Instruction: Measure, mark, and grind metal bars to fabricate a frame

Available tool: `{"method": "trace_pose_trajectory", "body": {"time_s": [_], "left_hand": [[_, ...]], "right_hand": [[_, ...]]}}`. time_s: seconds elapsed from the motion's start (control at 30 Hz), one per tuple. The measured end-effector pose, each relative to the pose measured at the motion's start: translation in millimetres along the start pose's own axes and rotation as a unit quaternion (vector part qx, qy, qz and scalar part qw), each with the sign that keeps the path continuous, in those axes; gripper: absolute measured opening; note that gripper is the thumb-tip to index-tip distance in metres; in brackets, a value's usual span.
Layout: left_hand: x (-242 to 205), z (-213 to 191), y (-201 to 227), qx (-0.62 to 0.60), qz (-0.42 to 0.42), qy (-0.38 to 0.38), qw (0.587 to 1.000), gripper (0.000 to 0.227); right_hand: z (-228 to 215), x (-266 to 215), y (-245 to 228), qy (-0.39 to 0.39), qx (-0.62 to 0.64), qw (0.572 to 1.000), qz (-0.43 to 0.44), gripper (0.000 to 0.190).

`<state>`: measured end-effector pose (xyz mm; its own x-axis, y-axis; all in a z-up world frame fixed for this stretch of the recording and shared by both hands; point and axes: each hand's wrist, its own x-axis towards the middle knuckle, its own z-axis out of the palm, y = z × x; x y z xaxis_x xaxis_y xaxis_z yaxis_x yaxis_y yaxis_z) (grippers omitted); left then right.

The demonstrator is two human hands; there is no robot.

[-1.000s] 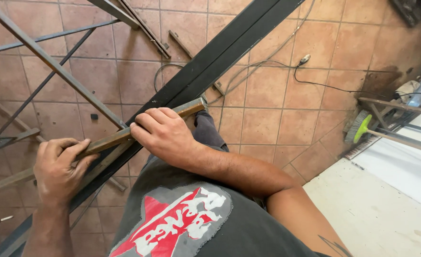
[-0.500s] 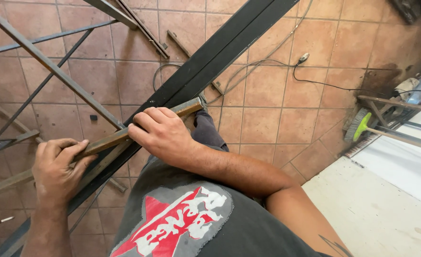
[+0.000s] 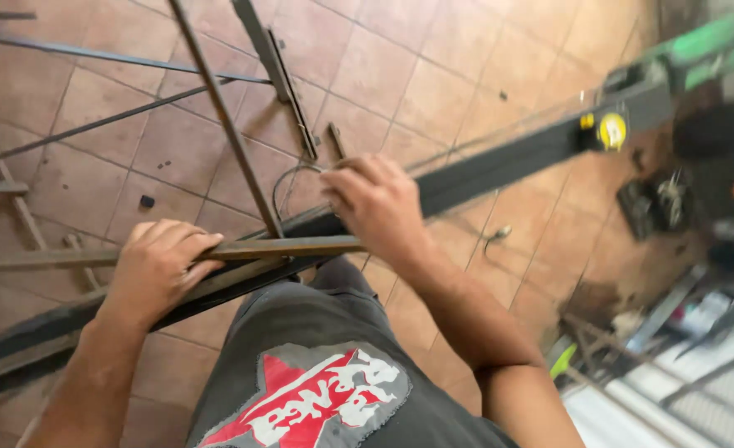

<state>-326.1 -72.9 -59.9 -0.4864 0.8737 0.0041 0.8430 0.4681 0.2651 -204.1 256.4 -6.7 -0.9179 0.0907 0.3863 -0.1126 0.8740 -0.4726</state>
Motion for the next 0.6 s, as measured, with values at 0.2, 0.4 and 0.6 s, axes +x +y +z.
{"method": "trace_pose_trajectory", "body": {"time_s": [0.2, 0.4, 0.6], "left_hand": [[4, 20, 35, 0.018, -0.063, 0.149, 0.987, 0.047], [15, -9, 89, -0.115, -0.098, 0.211, 0.966, 0.028], [9, -36, 120, -0.136, -0.154, 0.268, 0.941, 0.013]], "right_hand": [[16, 90, 84, 0.003, 0.008, 1.0, -0.011, 0.012], [69, 206, 197, 0.026, -0.093, 0.995, -0.038, 0.02], [127, 294, 321, -0.018, -0.327, 0.933, -0.146, 0.044]]}}
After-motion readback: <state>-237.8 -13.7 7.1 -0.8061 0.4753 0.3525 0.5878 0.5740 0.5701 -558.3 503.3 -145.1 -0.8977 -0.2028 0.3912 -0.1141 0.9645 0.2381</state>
